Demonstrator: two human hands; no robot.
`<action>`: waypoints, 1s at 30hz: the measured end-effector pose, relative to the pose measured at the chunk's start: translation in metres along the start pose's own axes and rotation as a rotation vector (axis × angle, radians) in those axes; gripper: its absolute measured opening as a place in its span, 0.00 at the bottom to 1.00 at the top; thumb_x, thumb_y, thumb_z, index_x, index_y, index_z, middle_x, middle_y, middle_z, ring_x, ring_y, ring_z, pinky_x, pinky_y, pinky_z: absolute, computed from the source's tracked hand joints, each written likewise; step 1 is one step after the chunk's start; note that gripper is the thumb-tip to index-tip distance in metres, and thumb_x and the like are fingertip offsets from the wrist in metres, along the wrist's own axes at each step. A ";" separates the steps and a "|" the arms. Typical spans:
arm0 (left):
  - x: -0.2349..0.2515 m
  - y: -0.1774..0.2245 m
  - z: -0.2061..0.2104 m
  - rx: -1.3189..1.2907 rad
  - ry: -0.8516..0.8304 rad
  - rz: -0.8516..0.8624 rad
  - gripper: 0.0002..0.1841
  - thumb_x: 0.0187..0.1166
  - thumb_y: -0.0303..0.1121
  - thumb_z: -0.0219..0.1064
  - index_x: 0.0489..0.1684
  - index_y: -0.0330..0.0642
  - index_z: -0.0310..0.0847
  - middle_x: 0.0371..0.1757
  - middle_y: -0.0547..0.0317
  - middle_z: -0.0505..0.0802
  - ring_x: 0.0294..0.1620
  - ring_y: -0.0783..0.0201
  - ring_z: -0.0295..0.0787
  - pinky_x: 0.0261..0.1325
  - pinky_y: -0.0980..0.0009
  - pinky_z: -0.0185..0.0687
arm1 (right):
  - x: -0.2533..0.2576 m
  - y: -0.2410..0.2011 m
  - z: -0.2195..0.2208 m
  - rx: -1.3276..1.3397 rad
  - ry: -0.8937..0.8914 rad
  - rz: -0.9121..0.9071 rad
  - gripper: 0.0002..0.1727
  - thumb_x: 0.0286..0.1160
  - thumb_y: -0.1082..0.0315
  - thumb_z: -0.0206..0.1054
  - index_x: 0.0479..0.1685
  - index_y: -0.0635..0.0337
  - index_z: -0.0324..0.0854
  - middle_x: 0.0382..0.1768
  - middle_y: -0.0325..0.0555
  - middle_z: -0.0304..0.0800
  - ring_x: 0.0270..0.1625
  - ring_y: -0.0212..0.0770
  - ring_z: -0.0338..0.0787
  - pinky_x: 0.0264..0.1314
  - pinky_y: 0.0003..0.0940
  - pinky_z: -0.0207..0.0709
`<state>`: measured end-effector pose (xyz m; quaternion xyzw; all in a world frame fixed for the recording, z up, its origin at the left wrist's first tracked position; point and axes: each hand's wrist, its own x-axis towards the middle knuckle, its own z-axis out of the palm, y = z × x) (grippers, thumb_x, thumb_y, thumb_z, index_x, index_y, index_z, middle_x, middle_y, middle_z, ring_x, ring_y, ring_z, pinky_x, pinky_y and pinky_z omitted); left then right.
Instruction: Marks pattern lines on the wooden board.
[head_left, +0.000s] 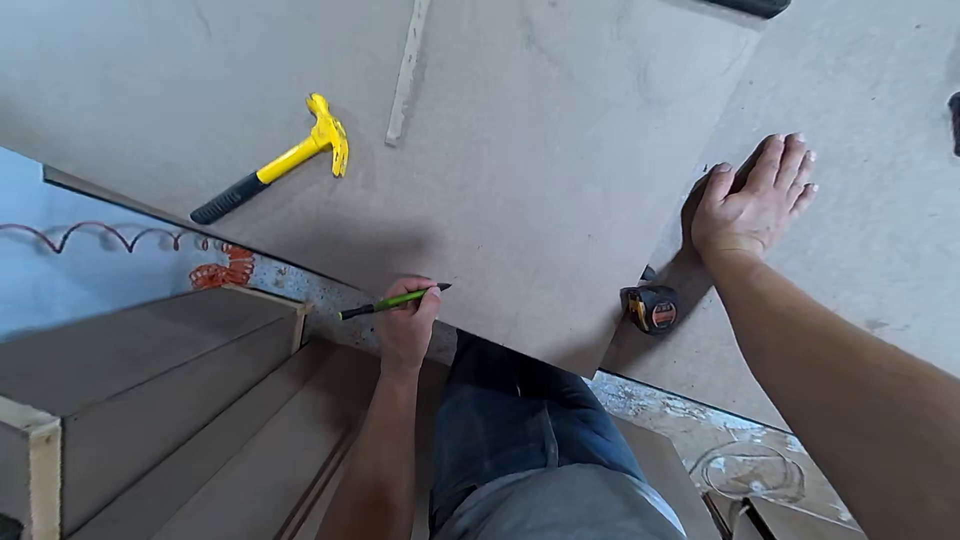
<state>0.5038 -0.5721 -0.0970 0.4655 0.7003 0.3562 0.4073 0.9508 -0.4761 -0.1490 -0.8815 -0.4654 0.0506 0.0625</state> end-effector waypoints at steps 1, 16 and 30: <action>0.004 0.002 0.000 -0.027 -0.009 -0.001 0.05 0.76 0.28 0.70 0.44 0.41 0.88 0.31 0.59 0.94 0.23 0.67 0.88 0.26 0.72 0.86 | 0.001 0.001 0.001 0.007 0.010 -0.004 0.43 0.83 0.32 0.37 0.95 0.44 0.54 0.96 0.42 0.49 0.98 0.47 0.46 0.95 0.61 0.36; 0.224 0.068 0.066 -0.096 -0.326 0.143 0.05 0.79 0.25 0.68 0.46 0.35 0.84 0.32 0.57 0.94 0.27 0.66 0.91 0.35 0.68 0.92 | 0.003 0.006 0.007 0.059 0.001 0.013 0.43 0.83 0.34 0.37 0.94 0.46 0.57 0.96 0.43 0.51 0.98 0.50 0.47 0.96 0.63 0.34; 0.341 0.126 0.143 -0.016 -0.603 0.341 0.03 0.77 0.25 0.70 0.42 0.37 0.84 0.27 0.59 0.94 0.23 0.67 0.91 0.27 0.72 0.90 | 0.004 0.007 0.007 0.058 0.011 0.014 0.44 0.80 0.32 0.39 0.94 0.46 0.58 0.95 0.42 0.53 0.97 0.50 0.48 0.95 0.63 0.36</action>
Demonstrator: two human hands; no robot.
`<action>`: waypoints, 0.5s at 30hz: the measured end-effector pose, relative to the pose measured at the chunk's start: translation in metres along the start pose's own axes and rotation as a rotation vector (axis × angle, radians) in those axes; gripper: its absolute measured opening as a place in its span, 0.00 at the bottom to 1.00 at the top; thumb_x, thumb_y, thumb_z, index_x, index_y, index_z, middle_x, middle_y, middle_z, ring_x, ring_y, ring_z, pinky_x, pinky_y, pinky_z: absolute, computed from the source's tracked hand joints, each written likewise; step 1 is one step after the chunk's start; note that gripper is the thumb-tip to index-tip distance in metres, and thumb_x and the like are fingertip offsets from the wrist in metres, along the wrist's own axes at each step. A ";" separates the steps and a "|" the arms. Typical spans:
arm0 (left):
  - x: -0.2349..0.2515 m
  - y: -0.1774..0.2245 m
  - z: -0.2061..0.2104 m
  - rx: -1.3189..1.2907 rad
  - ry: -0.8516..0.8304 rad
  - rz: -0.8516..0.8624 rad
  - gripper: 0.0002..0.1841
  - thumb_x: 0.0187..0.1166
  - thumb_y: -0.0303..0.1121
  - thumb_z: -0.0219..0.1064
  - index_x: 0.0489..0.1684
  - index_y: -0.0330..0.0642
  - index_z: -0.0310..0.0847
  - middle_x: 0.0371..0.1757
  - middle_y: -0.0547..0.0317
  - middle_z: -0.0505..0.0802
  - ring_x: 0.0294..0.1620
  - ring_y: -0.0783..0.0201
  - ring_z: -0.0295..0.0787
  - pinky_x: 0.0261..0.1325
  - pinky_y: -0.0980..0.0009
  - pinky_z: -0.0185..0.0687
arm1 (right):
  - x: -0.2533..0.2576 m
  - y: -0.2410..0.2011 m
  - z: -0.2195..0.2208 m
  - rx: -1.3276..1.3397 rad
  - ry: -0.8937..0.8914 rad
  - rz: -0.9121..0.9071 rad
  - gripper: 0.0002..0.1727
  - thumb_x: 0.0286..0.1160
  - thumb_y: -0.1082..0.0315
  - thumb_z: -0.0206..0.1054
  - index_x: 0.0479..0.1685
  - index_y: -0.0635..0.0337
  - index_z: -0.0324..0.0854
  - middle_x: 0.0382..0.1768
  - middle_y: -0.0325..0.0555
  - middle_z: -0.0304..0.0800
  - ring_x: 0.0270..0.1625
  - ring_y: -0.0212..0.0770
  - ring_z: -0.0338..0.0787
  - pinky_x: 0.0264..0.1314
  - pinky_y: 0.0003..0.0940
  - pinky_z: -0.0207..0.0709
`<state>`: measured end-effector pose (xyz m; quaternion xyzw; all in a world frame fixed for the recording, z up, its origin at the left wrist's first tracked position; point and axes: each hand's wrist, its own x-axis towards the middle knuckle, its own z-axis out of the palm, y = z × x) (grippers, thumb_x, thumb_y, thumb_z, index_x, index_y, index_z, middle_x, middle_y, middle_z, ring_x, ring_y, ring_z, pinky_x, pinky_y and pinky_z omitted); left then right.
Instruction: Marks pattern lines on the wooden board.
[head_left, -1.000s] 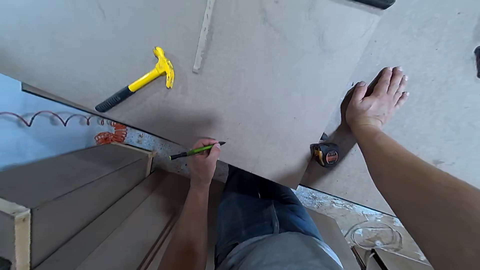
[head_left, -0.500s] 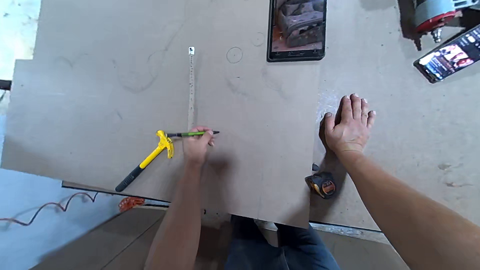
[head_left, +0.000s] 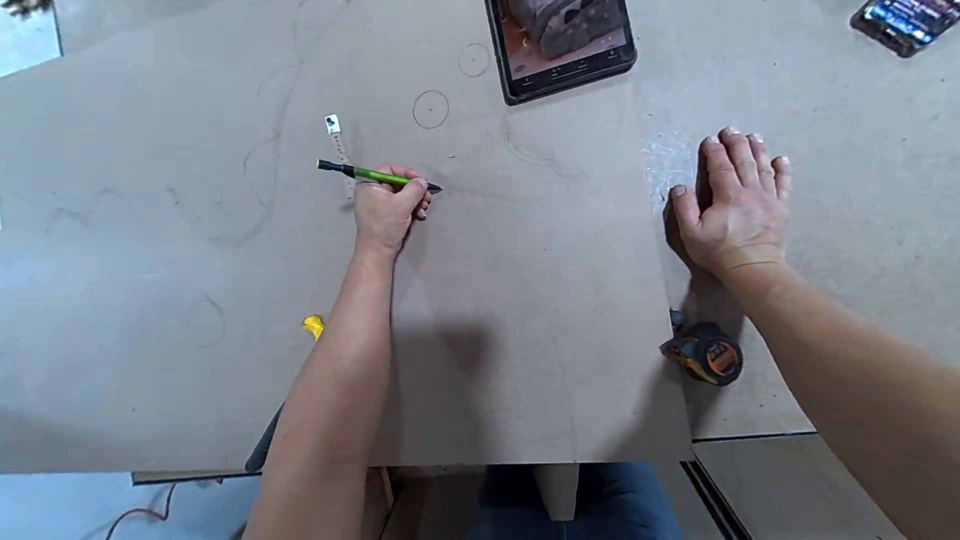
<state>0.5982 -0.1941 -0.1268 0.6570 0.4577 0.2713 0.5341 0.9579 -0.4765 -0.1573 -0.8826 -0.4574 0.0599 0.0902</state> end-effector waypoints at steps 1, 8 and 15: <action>0.002 0.000 0.000 0.002 -0.012 0.009 0.03 0.76 0.25 0.70 0.42 0.37 0.84 0.27 0.59 0.94 0.23 0.67 0.91 0.26 0.72 0.90 | 0.000 0.000 0.000 -0.003 0.000 -0.002 0.44 0.81 0.32 0.39 0.94 0.45 0.58 0.95 0.43 0.53 0.97 0.50 0.49 0.95 0.63 0.37; 0.005 -0.004 -0.001 0.025 -0.058 0.065 0.04 0.78 0.27 0.71 0.43 0.38 0.85 0.29 0.59 0.95 0.25 0.67 0.92 0.28 0.71 0.90 | -0.001 -0.001 -0.001 -0.006 0.024 -0.015 0.44 0.81 0.33 0.39 0.93 0.46 0.60 0.95 0.44 0.54 0.97 0.50 0.50 0.95 0.63 0.39; 0.001 0.001 0.003 0.146 0.011 0.009 0.05 0.79 0.32 0.71 0.43 0.41 0.88 0.29 0.55 0.94 0.24 0.61 0.91 0.28 0.63 0.91 | 0.000 0.002 0.009 -0.073 0.143 -0.012 0.41 0.81 0.35 0.38 0.92 0.43 0.63 0.94 0.36 0.58 0.96 0.42 0.52 0.96 0.60 0.43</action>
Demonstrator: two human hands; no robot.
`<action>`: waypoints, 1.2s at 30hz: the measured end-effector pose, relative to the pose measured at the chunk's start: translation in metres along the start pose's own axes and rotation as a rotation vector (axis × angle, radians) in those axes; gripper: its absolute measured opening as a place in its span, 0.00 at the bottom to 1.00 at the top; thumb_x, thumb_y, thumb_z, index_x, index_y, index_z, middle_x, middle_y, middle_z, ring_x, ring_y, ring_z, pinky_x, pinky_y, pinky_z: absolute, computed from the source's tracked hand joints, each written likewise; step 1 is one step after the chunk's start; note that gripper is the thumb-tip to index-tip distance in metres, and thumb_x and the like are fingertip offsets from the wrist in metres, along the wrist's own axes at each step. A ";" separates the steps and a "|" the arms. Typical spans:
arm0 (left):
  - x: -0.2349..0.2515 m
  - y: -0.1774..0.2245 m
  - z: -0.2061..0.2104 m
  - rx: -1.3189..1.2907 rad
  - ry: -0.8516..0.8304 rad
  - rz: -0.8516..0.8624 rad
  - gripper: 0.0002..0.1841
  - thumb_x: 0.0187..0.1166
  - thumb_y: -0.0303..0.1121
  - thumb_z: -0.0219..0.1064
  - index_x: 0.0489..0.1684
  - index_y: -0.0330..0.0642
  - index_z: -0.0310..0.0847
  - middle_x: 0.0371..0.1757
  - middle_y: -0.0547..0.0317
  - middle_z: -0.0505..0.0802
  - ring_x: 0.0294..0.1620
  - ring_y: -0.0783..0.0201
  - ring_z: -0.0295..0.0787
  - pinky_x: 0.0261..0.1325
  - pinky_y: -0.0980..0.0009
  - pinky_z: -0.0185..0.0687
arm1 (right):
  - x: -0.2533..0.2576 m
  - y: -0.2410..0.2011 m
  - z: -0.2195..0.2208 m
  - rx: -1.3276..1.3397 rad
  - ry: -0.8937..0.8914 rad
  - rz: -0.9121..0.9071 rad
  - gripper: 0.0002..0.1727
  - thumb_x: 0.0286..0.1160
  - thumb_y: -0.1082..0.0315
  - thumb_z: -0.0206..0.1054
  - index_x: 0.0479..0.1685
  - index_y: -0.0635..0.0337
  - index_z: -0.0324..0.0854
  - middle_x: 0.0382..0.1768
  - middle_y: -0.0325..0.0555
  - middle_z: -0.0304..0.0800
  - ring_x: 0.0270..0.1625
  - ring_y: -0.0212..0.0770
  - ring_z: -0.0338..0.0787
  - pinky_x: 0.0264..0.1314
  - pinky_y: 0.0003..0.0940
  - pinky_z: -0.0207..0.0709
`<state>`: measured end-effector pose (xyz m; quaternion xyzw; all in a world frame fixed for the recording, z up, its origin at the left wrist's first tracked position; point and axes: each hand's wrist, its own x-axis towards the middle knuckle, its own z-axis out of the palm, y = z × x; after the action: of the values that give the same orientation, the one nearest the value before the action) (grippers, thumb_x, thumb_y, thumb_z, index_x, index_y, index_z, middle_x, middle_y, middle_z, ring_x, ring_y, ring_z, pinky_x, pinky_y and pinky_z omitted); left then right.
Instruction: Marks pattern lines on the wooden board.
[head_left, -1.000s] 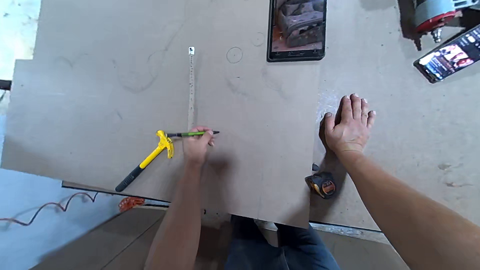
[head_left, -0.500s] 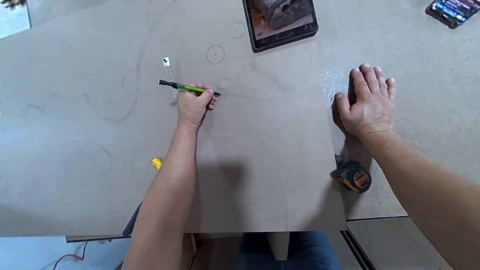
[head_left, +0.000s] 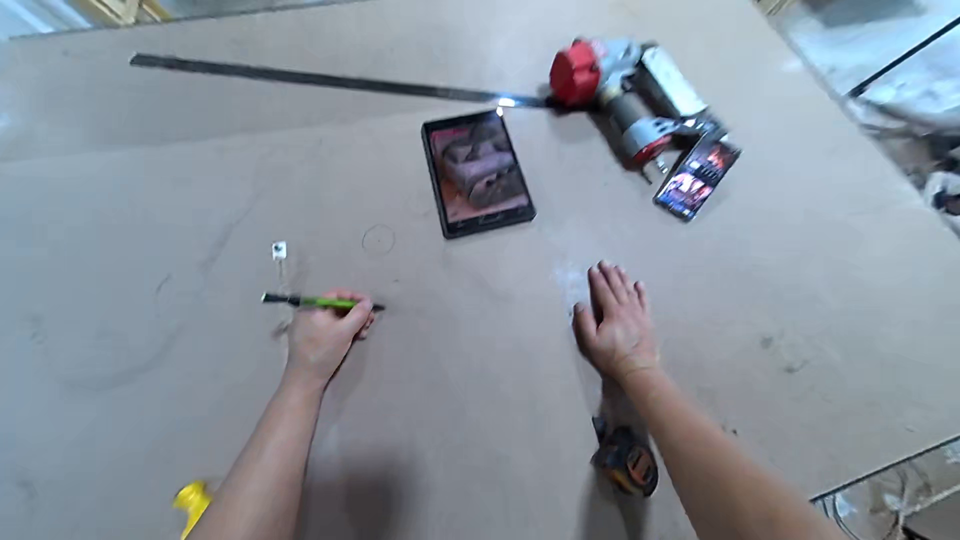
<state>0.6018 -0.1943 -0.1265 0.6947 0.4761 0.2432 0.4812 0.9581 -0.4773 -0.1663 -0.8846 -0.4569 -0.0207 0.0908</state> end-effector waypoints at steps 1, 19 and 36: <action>0.001 -0.004 0.000 -0.025 0.009 -0.012 0.05 0.78 0.31 0.72 0.43 0.41 0.89 0.28 0.55 0.94 0.24 0.61 0.91 0.28 0.64 0.91 | 0.000 0.000 0.001 -0.009 -0.009 0.005 0.41 0.81 0.35 0.38 0.92 0.42 0.64 0.94 0.34 0.59 0.96 0.42 0.52 0.96 0.58 0.44; 0.001 -0.017 -0.001 -0.151 0.029 -0.042 0.09 0.69 0.32 0.71 0.40 0.38 0.88 0.27 0.51 0.94 0.21 0.61 0.91 0.22 0.70 0.88 | -0.003 0.003 0.004 -0.023 -0.026 0.003 0.41 0.82 0.35 0.40 0.92 0.42 0.65 0.93 0.33 0.60 0.96 0.42 0.53 0.97 0.58 0.43; -0.005 -0.011 -0.013 -0.237 -0.127 0.000 0.08 0.80 0.33 0.71 0.52 0.58 0.89 0.45 0.73 0.95 0.36 0.74 0.92 0.36 0.77 0.91 | -0.007 0.007 -0.006 0.118 -0.122 -0.003 0.41 0.83 0.39 0.44 0.94 0.48 0.60 0.93 0.46 0.60 0.96 0.50 0.55 0.97 0.57 0.45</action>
<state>0.5852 -0.1924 -0.1303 0.6471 0.4123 0.2532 0.5892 0.9594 -0.4879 -0.1623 -0.8766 -0.4635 0.0600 0.1146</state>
